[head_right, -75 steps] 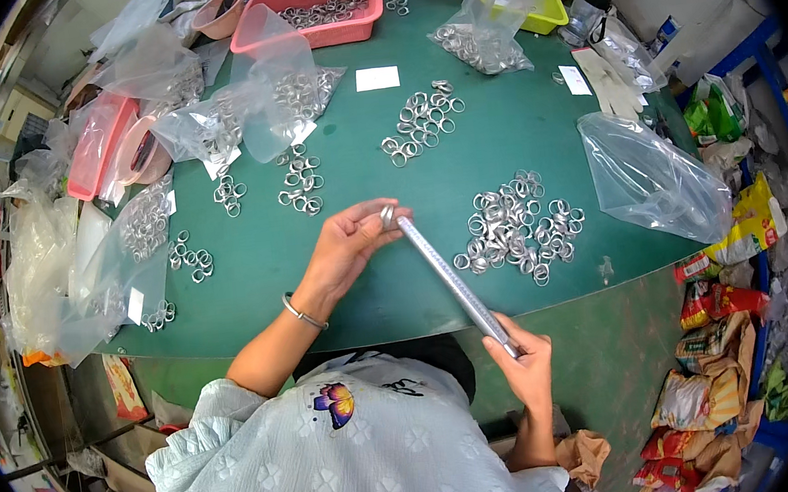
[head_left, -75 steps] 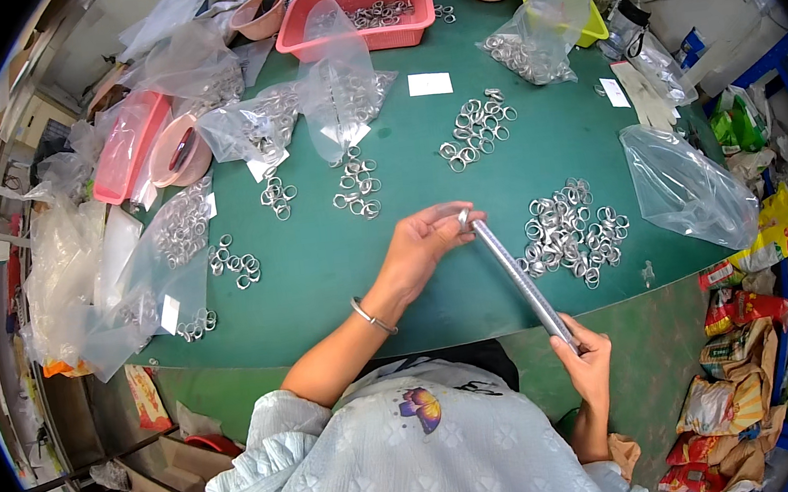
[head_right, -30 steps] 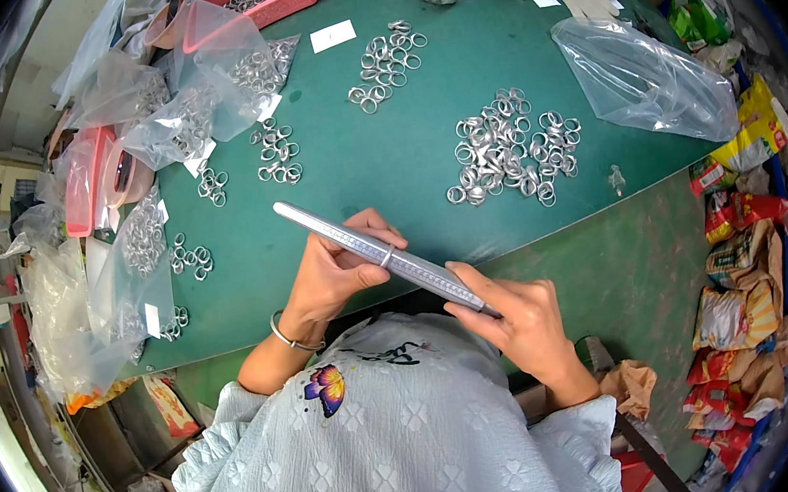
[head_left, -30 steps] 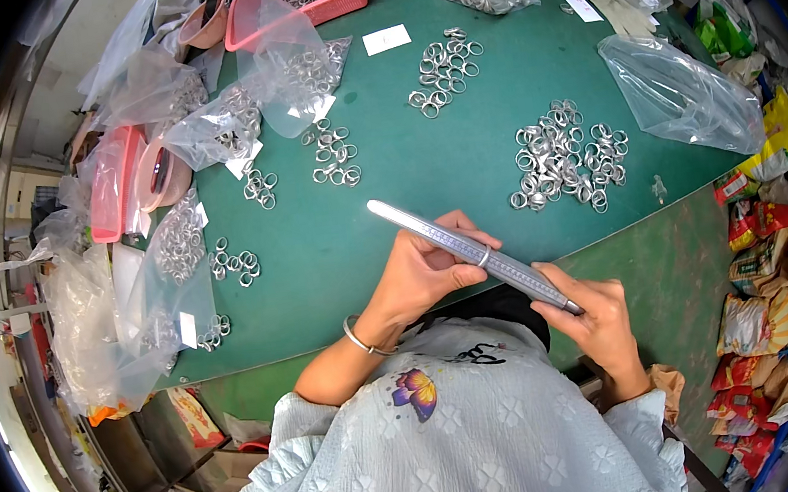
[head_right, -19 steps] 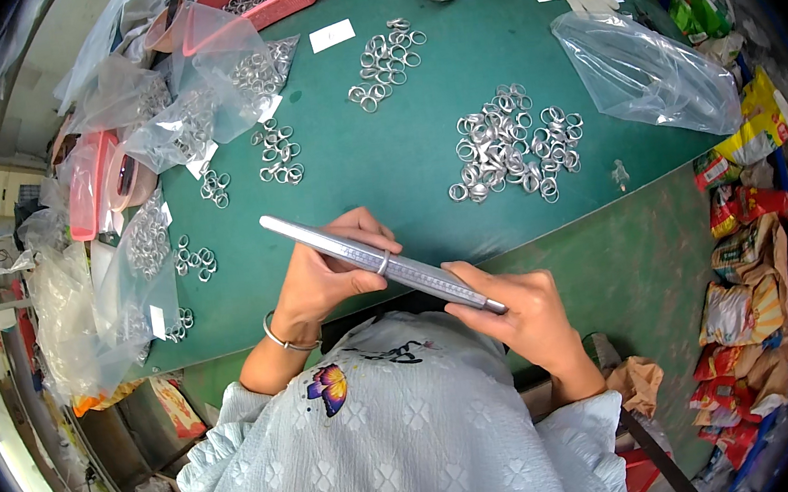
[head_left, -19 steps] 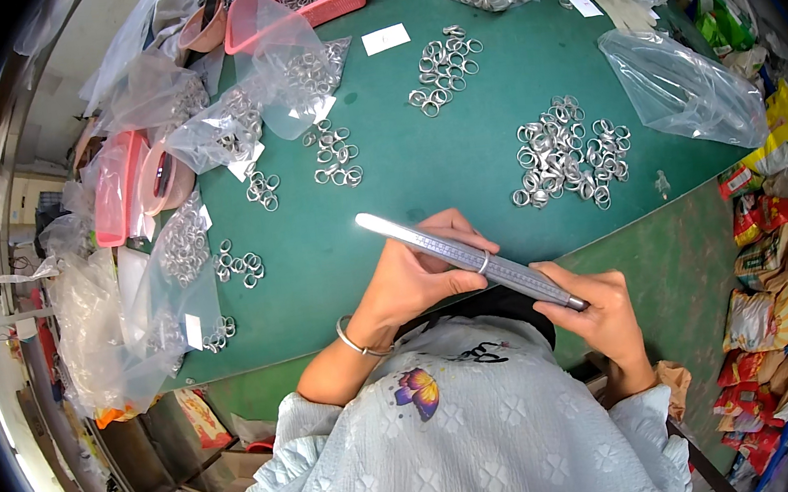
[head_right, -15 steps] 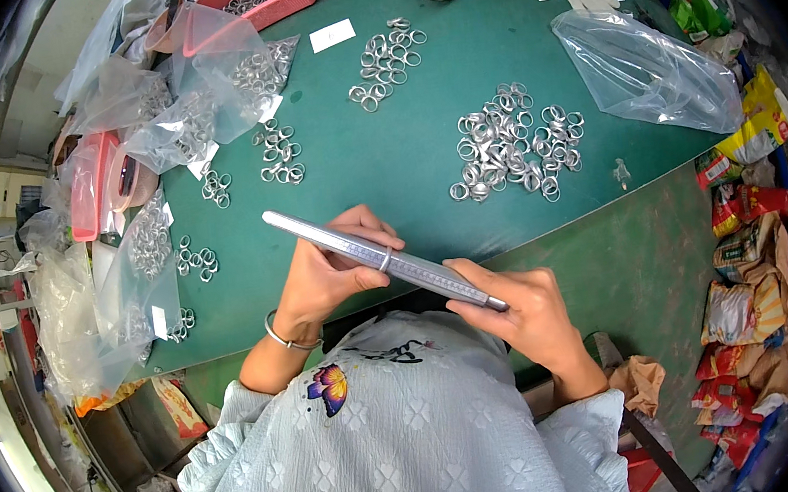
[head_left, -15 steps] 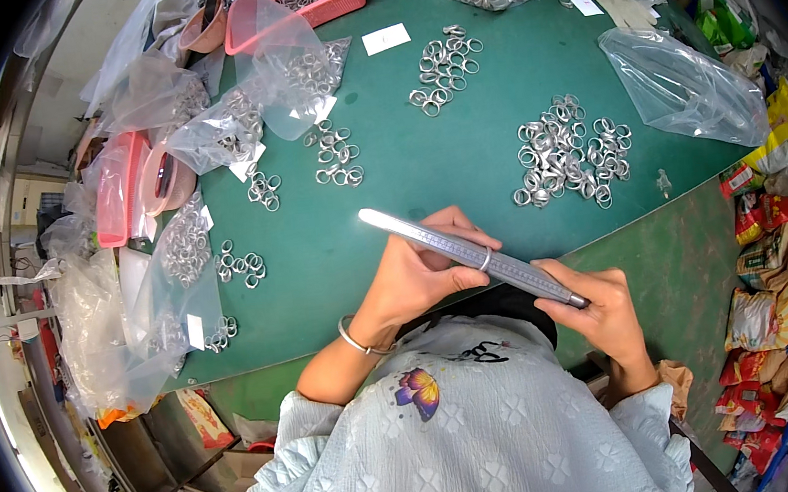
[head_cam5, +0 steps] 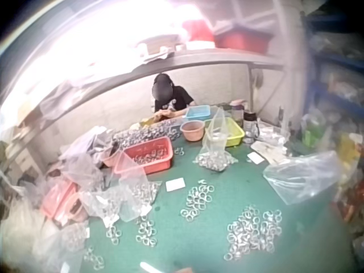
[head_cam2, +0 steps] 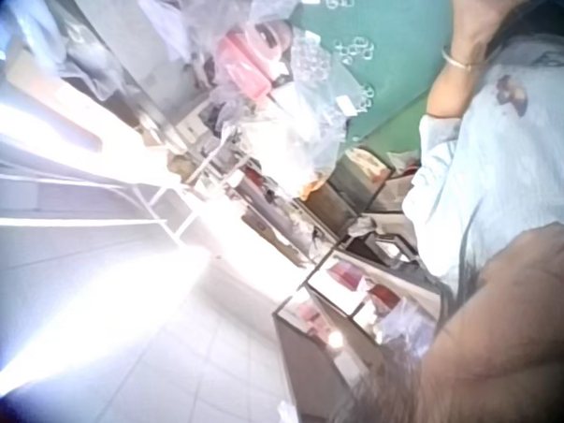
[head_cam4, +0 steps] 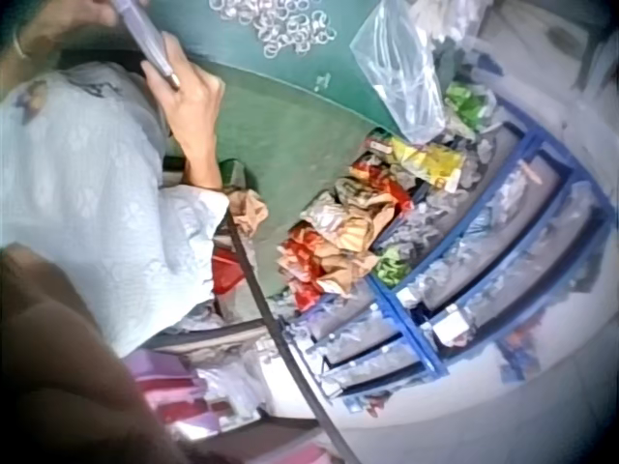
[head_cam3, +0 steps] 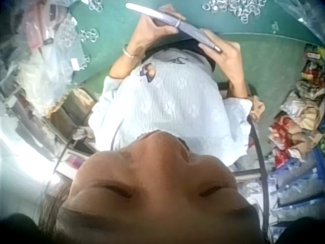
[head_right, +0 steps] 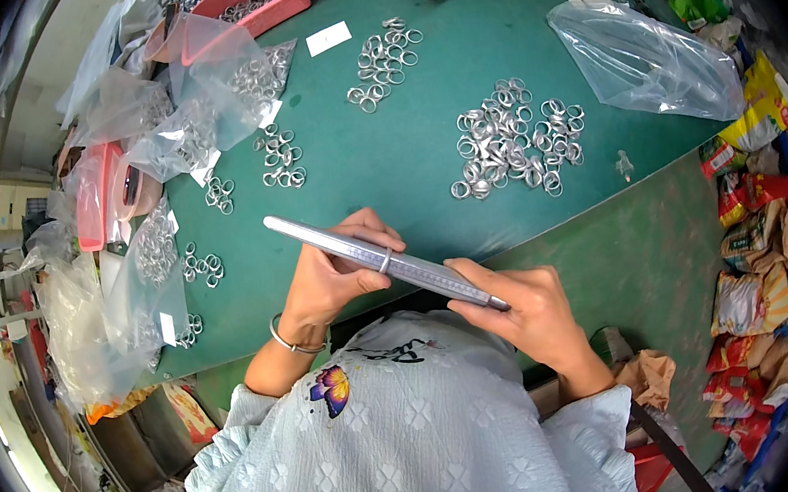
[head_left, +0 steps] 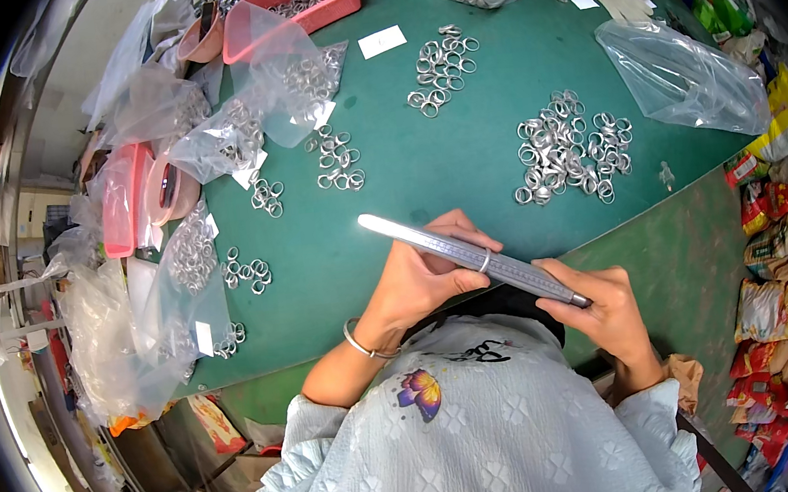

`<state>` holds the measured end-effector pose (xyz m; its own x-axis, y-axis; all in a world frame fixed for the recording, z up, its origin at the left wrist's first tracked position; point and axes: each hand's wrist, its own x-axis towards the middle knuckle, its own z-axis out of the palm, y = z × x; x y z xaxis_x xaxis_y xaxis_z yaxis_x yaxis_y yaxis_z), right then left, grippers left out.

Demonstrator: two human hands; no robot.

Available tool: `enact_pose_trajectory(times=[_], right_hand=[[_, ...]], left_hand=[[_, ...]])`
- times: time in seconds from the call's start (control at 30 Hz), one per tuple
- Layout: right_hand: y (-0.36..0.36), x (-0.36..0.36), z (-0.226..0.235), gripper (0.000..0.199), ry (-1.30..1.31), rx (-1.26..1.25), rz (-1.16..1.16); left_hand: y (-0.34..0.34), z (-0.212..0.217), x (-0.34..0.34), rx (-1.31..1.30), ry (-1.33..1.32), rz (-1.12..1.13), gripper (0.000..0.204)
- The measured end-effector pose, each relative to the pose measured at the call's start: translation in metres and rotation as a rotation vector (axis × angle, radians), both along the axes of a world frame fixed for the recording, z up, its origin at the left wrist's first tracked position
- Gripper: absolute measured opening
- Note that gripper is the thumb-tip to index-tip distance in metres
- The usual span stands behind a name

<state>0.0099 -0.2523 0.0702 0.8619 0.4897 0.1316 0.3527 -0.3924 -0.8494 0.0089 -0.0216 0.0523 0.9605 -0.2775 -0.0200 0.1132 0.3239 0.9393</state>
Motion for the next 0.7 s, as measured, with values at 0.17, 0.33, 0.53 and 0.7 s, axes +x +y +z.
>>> enact_pose_trajectory(times=[0.17,0.33,0.53,0.7], right_hand=[[0.003,0.0,0.001,0.039,0.002,0.017,0.004],[0.005,0.002,0.002,0.038,0.046,0.029,0.006],[0.004,0.002,0.0,0.038,0.053,0.037,0.004],[0.006,0.002,-0.003,0.035,-0.012,0.003,-0.03]], left_hand=[[-0.003,0.003,-0.002,0.012,0.078,0.074,0.044],[-0.002,0.0,-0.001,-0.039,0.114,0.063,0.038],[0.0,-0.012,-0.001,-0.081,0.079,0.033,0.032],[-0.002,-0.017,-0.001,-0.103,0.102,0.046,0.031]])
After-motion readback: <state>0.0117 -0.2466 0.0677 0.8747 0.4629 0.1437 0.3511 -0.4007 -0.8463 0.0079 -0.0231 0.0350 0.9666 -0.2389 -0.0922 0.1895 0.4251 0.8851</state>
